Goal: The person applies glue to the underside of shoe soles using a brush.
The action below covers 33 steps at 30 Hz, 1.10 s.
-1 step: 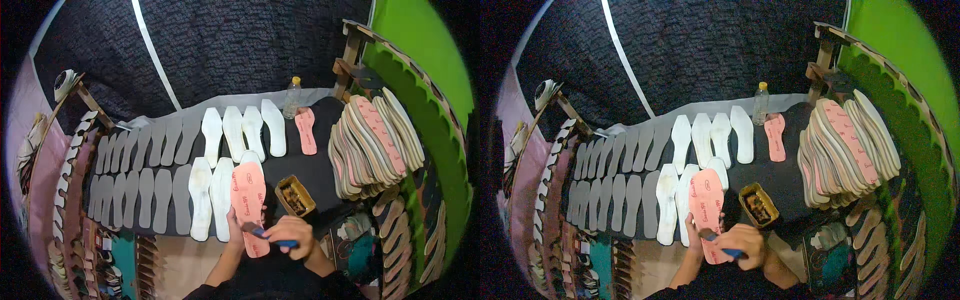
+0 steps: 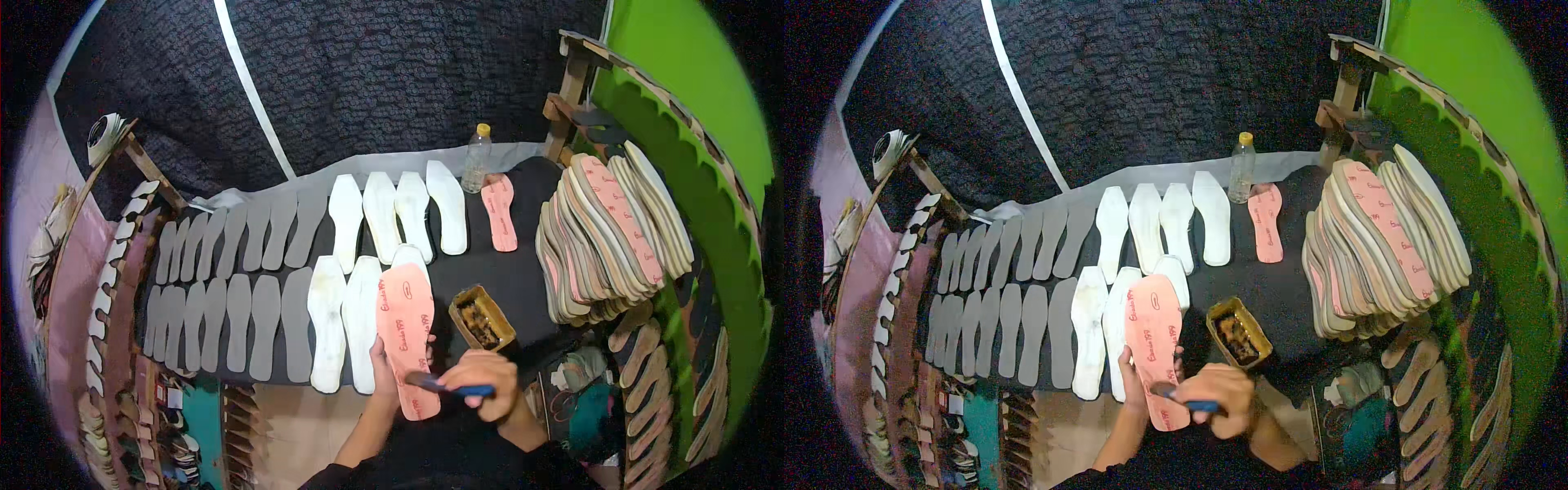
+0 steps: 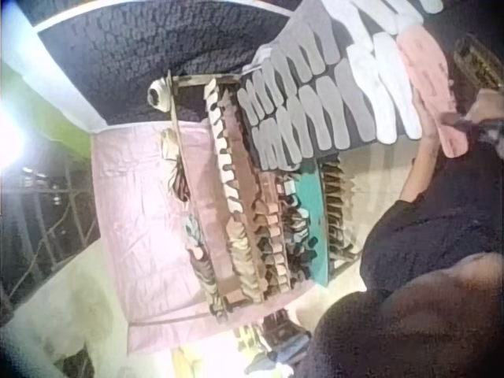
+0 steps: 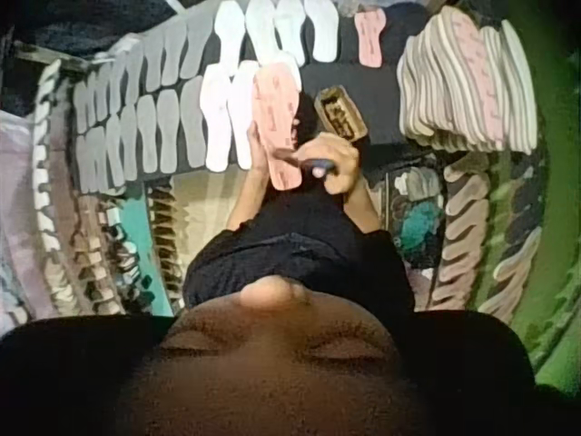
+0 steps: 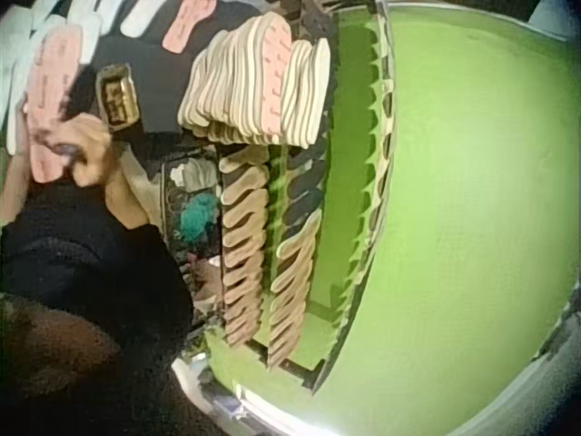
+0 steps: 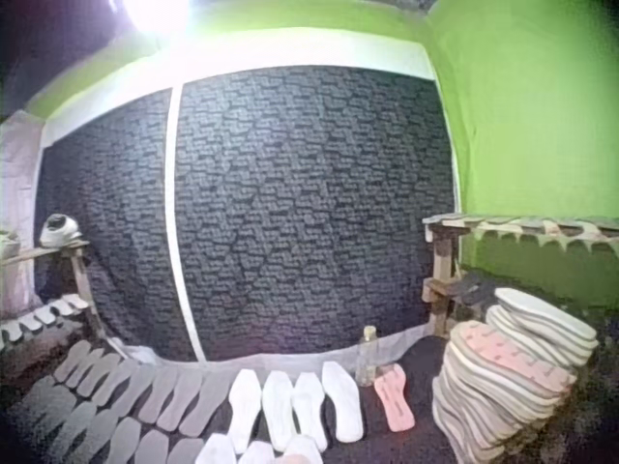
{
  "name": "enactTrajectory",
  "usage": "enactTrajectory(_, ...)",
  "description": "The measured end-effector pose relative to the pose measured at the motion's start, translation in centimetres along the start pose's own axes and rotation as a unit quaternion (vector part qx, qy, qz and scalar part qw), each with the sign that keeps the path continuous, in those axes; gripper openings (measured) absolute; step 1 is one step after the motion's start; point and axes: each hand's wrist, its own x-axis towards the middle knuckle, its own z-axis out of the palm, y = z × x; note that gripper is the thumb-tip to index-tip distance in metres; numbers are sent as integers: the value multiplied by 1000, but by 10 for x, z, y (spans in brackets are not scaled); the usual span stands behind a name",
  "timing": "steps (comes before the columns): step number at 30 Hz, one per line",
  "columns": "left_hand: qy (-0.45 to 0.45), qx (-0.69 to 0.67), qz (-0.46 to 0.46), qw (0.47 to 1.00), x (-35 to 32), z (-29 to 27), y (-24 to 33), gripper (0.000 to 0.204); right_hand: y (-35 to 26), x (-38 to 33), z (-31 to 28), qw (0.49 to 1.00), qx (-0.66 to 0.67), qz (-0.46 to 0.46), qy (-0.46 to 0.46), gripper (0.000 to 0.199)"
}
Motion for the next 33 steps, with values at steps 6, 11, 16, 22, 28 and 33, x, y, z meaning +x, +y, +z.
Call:
enactTrajectory(6, -127, -69, 23, 989, 7, -17, -6, 67, -9, -4, -6, 984, 9, 31, 174, 29)
enactTrajectory(11, -35, 18, 23, 999, 2, -7, -4, 68, 4, 2, -4, 986, -164, -22, 15, 17)
enactTrajectory(16, 41, 50, 86, 994, 8, 1, 0, 69, -3, -5, 6, 992, -96, -36, -75, 25)
enactTrajectory(22, -12, -19, 69, 997, 6, -15, 6, 67, -13, -5, 8, 998, 43, 10, -36, 20)
enactTrajectory(28, 32, 10, 56, 998, 1, -5, 3, 65, -10, -4, 0, 999, -45, -16, 12, 28)
enactTrajectory(33, -43, 63, 37, 996, -7, 0, -2, 69, -11, 2, -9, 987, -153, 45, 25, 38)
